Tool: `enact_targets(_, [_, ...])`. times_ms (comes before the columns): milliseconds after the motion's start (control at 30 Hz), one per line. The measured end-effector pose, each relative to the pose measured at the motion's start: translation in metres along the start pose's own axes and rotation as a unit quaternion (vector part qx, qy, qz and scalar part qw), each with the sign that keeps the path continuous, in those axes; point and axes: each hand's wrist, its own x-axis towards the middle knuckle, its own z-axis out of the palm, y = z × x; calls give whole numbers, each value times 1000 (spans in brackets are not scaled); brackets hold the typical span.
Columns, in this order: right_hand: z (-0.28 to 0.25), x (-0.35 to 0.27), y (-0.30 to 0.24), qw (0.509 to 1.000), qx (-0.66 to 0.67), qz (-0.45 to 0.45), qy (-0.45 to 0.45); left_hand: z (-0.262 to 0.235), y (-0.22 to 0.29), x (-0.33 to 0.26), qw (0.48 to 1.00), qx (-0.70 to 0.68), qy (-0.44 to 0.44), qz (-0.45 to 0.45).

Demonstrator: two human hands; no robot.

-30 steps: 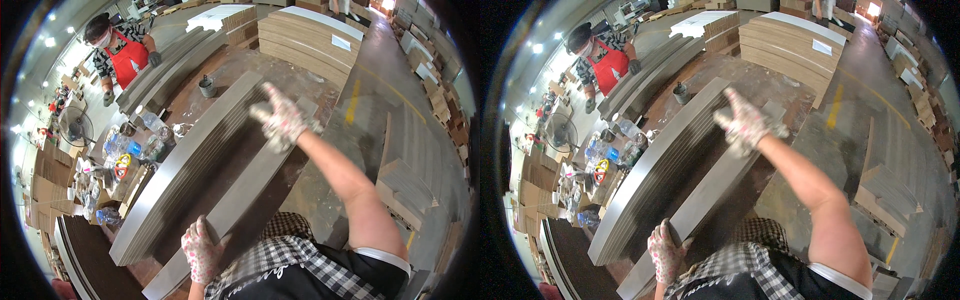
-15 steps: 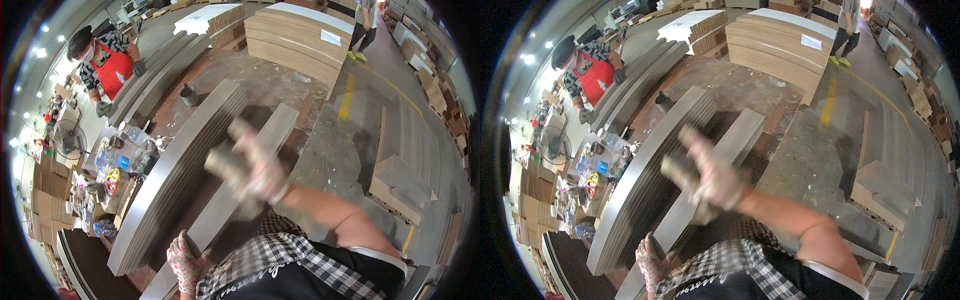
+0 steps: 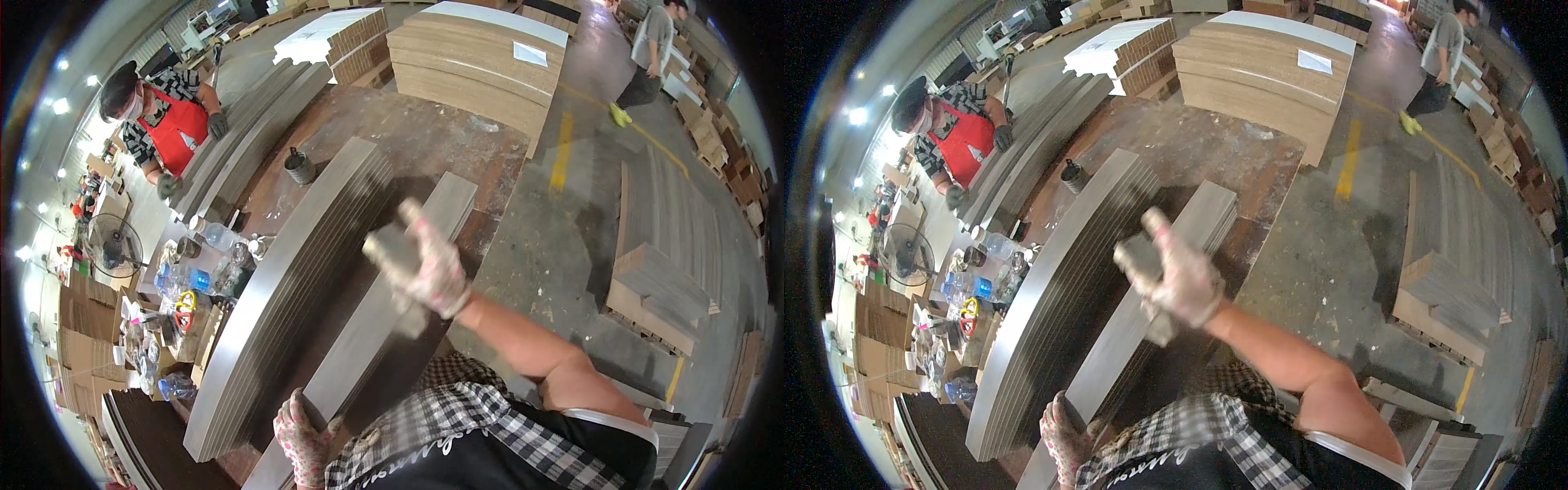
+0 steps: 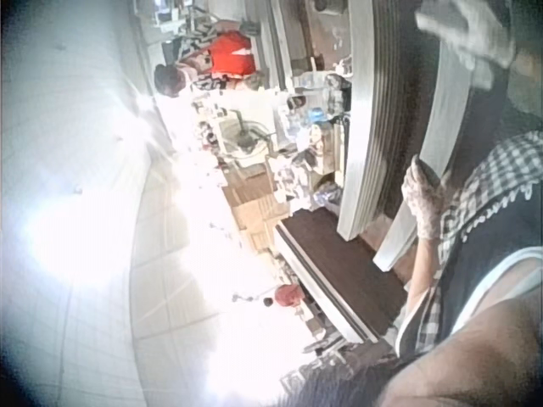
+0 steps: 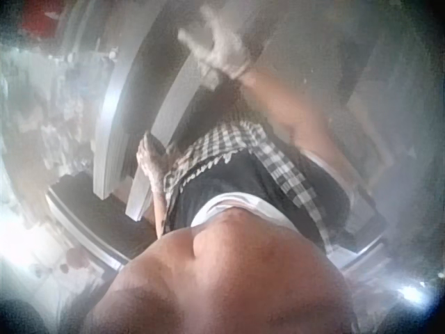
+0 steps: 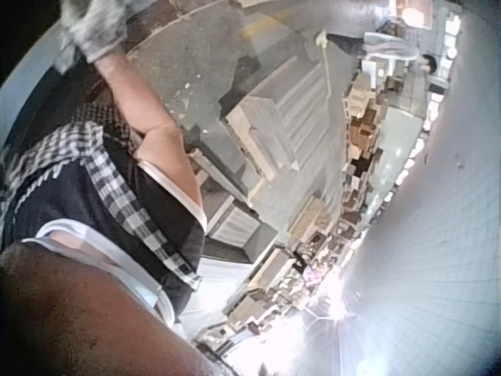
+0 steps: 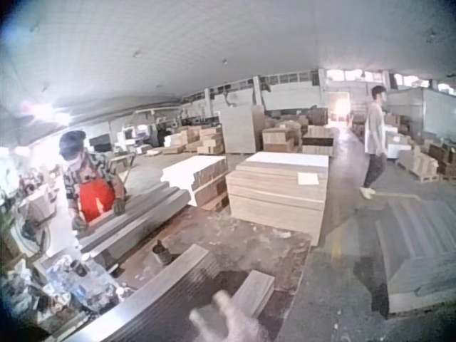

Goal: The person picks up long wooden boards from a stack on the floor, places them on a workbench, and applies a substance from a container using a small block and a cloth to treat the surface.

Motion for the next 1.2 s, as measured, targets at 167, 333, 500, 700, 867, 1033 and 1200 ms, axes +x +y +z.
enact_targets(167, [-58, 79, 126, 924, 163, 334, 84, -3, -1, -3, 1000, -4, -9, -5])
enact_targets(333, [-82, 94, 154, 973, -21, 180, 142, -6, 3, 0, 1000, -4, 26, -1])
enact_targets(500, [-8, 64, -62, 836, 384, 325, -217, -4, 2, 0, 1000, 3, 23, -8])
enact_targets(700, [74, -2, -80, 933, 208, 4, -294, -9, 6, 2, 999, -31, 8, -9])
enact_targets(867, [11, 102, 74, 960, -4, 229, -164, -21, 16, 4, 999, -46, 21, -5])
enact_targets(1033, [-42, 134, 153, 969, -136, 207, 0, -19, 1, 8, 996, -78, 28, 23])
enact_targets(1200, [-57, 103, 81, 981, 63, 171, 70, -21, -9, 3, 999, -28, 5, 27])
